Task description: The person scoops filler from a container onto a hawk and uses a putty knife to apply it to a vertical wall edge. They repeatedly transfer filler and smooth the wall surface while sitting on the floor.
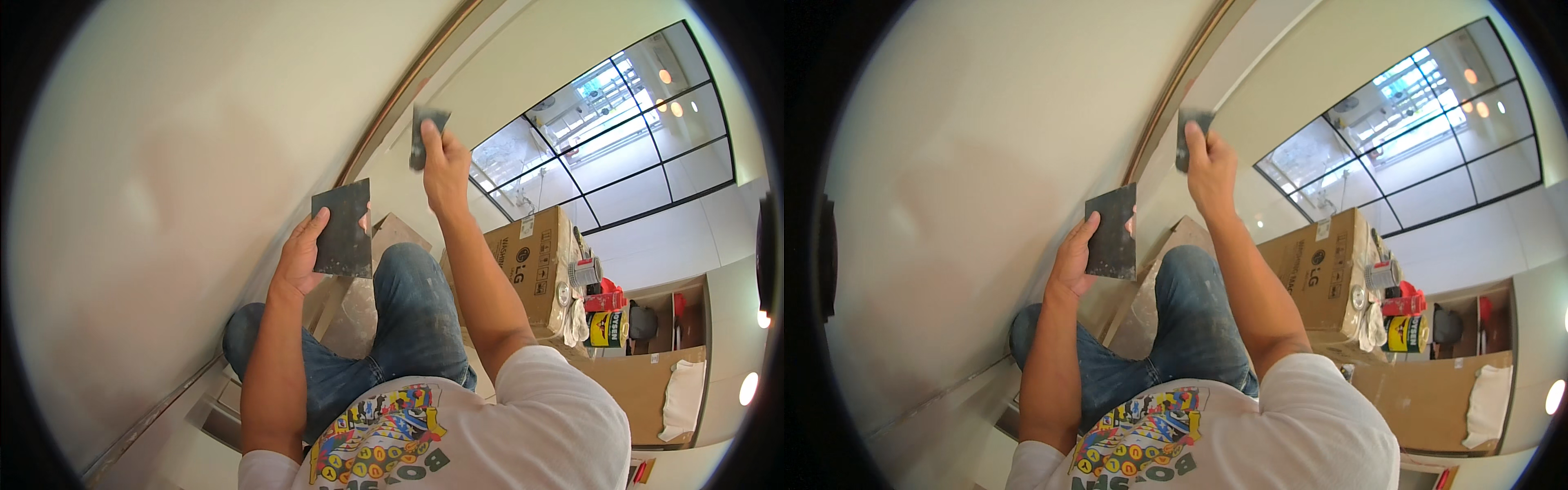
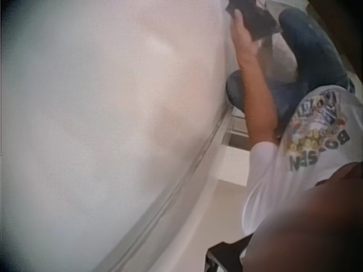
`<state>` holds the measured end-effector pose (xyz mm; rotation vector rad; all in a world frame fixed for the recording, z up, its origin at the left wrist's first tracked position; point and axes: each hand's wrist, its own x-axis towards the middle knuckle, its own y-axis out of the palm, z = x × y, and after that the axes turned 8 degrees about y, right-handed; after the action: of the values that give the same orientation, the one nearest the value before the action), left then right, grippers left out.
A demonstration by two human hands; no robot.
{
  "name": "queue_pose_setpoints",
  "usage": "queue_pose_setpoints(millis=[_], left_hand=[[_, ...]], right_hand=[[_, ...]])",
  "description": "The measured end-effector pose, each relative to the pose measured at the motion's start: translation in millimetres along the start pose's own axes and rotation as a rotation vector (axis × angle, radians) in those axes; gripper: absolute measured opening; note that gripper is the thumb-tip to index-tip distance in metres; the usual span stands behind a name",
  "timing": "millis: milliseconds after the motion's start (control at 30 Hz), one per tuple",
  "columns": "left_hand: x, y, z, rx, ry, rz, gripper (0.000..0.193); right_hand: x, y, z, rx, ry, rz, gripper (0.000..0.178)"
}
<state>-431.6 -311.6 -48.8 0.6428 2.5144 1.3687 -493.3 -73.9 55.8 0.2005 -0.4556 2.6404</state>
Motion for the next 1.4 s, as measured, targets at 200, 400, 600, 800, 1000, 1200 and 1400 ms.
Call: queue_pose_setpoints(millis=[200, 400, 600, 800, 1000, 1200, 1400], left_hand=[[2, -9, 4, 0.013, -0.006, -0.036, 0.052], [0, -6, 1, 0.042, -0.027, -0.062, 0.051], [-2, -6, -3, 0.062, -0.040, -0.075, 0.049], [-2, -8, -3, 0.076, -0.038, -0.060, 0.049], [-3, -9, -4, 0.074, -0.027, -0.061, 0.048], [-2, -14, -1, 0.085, -0.014, -0.113, 0.045], [-2, -17, 0, 0.071, -0.023, -0.167, 0.043]], right_hand=[[39, 28, 38, 0.128, -0.155, -0.131, 0.047], [44, 42, 22, -0.001, -0.151, -0.257, 0.048], [32, 51, -1, 0.059, -0.036, -0.240, 0.047], [19, 62, -37, 0.009, -0.015, -0.228, 0.044], [7, 73, -65, -0.091, -0.015, -0.253, 0.048], [-6, 80, -83, -0.094, 0.038, -0.232, 0.048], [-22, 84, -113, -0.262, 0.123, -0.196, 0.048]])
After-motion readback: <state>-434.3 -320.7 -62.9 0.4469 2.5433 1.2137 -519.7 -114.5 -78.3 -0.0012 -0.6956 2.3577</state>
